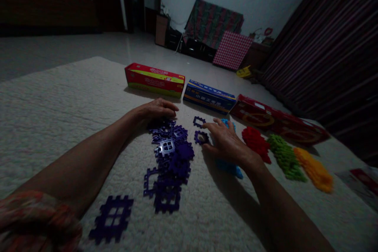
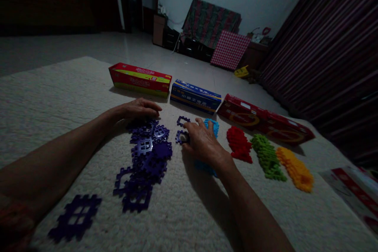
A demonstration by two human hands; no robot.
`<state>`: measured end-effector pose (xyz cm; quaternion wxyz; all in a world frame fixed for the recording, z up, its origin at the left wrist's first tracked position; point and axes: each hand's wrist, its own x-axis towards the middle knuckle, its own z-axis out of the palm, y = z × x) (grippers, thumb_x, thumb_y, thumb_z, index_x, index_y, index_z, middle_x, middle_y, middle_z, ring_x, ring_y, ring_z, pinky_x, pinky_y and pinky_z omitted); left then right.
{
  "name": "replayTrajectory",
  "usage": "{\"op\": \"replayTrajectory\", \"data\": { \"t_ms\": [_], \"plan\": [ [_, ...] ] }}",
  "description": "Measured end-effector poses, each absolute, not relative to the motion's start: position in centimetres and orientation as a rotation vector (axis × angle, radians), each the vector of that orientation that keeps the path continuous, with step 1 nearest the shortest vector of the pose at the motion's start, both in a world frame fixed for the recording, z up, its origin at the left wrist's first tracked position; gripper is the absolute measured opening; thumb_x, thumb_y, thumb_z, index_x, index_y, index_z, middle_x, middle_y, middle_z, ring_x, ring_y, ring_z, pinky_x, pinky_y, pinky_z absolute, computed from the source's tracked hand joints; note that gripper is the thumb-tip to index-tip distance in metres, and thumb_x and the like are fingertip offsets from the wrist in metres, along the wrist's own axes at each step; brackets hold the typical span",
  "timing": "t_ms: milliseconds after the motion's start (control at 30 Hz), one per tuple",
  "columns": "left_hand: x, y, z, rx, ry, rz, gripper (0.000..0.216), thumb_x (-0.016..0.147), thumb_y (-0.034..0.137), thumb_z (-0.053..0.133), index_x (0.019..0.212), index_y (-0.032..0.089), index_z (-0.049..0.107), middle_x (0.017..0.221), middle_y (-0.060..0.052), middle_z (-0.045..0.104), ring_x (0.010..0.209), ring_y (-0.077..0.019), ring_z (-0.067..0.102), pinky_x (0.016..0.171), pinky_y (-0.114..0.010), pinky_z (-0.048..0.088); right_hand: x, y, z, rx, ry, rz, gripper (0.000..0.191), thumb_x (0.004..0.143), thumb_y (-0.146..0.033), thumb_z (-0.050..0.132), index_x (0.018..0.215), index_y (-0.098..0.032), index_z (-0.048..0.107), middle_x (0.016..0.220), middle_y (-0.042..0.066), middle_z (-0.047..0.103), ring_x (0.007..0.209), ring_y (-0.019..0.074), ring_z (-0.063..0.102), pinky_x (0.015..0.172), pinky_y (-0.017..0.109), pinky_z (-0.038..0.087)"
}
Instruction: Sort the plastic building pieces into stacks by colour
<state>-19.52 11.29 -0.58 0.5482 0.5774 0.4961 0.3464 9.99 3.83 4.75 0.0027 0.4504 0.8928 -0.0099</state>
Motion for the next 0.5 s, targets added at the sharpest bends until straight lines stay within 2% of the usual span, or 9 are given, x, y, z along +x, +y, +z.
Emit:
{"op": "replayTrajectory", "data": {
  "t_ms": [133, 267, 400, 500],
  "plan": [
    [-19.7, 11.2, -0.6, 1.323, 1.199, 0.858, 0.047, 0.062, 0.033, 0.085, 0.106, 0.019, 0.076, 0.087, -0.009, 0.077, 0.076, -0.0212, 0.07, 0.069, -0.033, 0.052, 9.3, 3.9, 3.9, 1.421, 2.732, -0.022, 0.045, 0.086, -0.022, 0.063, 0.131, -0.017, 0.058, 0.132, 0.018, 0.066, 0.145, 0.044, 0.035, 0.114, 0.068, 0.021],
    [-19.8, 11.4, -0.8, 1.307, 1.184, 0.878, 0.043, 0.064, 0.031, 0.083, 0.104, 0.019, 0.077, 0.087, -0.009, 0.077, 0.074, -0.0201, 0.07, 0.069, -0.033, 0.052, 9.4, 3.9, 3.9, 1.39, 2.762, -0.015, 0.033, 0.086, -0.022, 0.062, 0.119, -0.019, 0.063, 0.123, 0.016, 0.068, 0.14, 0.0411, 0.041, 0.112, 0.066, 0.025],
    [-19.7, 11.4, -1.1, 1.3, 1.16, 0.893, 0.04, 0.065, 0.031, 0.083, 0.102, 0.019, 0.077, 0.086, -0.01, 0.077, 0.074, -0.0203, 0.069, 0.068, -0.033, 0.052, 9.4, 5.3, 5.0, 1.442, 2.845, 0.056, 0.039, 0.088, -0.025, 0.062, 0.127, -0.02, 0.06, 0.129, 0.017, 0.065, 0.135, 0.0386, 0.045, 0.109, 0.065, 0.028],
    [-19.6, 11.2, -1.3, 1.286, 1.159, 0.909, 0.042, 0.065, 0.032, 0.083, 0.105, 0.02, 0.077, 0.086, -0.01, 0.077, 0.074, -0.0207, 0.069, 0.067, -0.034, 0.052, 8.7, 7.3, 5.5, 1.504, 2.82, 0.116, 0.037, 0.089, -0.023, 0.063, 0.125, -0.019, 0.061, 0.127, 0.017, 0.066, 0.134, 0.0376, 0.046, 0.109, 0.064, 0.027]
  ]
}}
